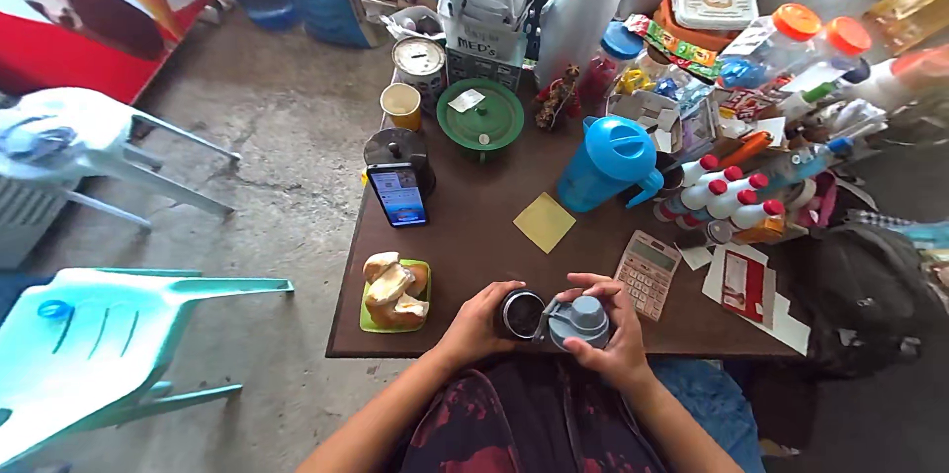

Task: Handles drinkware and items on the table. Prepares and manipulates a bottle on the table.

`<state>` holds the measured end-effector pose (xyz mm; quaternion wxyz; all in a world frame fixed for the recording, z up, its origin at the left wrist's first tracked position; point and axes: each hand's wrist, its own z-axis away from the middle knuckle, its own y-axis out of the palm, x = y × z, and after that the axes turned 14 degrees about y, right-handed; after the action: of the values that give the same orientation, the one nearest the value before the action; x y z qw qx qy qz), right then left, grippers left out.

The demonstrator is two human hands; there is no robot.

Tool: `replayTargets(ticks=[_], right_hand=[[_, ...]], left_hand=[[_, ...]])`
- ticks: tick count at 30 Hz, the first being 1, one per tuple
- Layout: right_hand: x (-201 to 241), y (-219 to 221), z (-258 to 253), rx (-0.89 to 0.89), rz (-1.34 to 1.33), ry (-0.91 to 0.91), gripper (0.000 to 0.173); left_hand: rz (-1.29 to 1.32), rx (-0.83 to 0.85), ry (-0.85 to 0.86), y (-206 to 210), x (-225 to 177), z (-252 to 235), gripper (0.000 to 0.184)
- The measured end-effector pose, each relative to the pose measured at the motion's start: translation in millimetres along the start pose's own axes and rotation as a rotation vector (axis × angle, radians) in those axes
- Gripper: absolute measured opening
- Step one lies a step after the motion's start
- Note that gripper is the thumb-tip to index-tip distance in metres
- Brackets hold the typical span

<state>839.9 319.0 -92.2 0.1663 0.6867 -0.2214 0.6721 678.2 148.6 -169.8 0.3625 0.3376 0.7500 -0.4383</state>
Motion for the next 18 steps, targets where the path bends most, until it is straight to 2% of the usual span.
replayTargets(ticks=[2,4,6,7,9,11,12,14,16,18], right_hand=[[2,12,6,-0.034,0.013,-0.016,0.056],[5,10,13,-0.054,-0.058,0.070,0.054],[14,-3,22,-0.103,-0.253,0.192,0.049],[22,-12,27,-0.175,-0.419,0.243,0.046],[35,-32,36,-0.448,-0.792,0.246,0.047],[40,-50,41,-0.711,-1.028,0.258,0.053],[37,-54,43,-0.780,-1.100,0.306,0.054],[28,-46,46,-0.796,-1.160,0.415,0.056],[23,-20,43,-0.713,-1.171,0.488,0.059],[18,14,35,-0.626,-1.057,0.454,0.053]], left_hand=[[0.017,0.023,0.003,-2,1,-1,0.090],[0.025,0.047,0.003,-3,2,-2,0.090],[0.036,0.089,-0.012,-6,1,-4,0.091],[0.037,0.105,-0.017,-6,1,-5,0.092],[0.038,0.124,-0.034,-6,2,-6,0.093],[0.042,0.126,-0.039,-4,4,-3,0.093],[0.041,0.129,-0.036,-4,6,-3,0.093],[0.046,0.131,-0.035,-4,6,-5,0.093],[0.046,0.134,-0.038,-2,6,-6,0.093],[0.045,0.141,-0.033,-2,6,-8,0.093]])
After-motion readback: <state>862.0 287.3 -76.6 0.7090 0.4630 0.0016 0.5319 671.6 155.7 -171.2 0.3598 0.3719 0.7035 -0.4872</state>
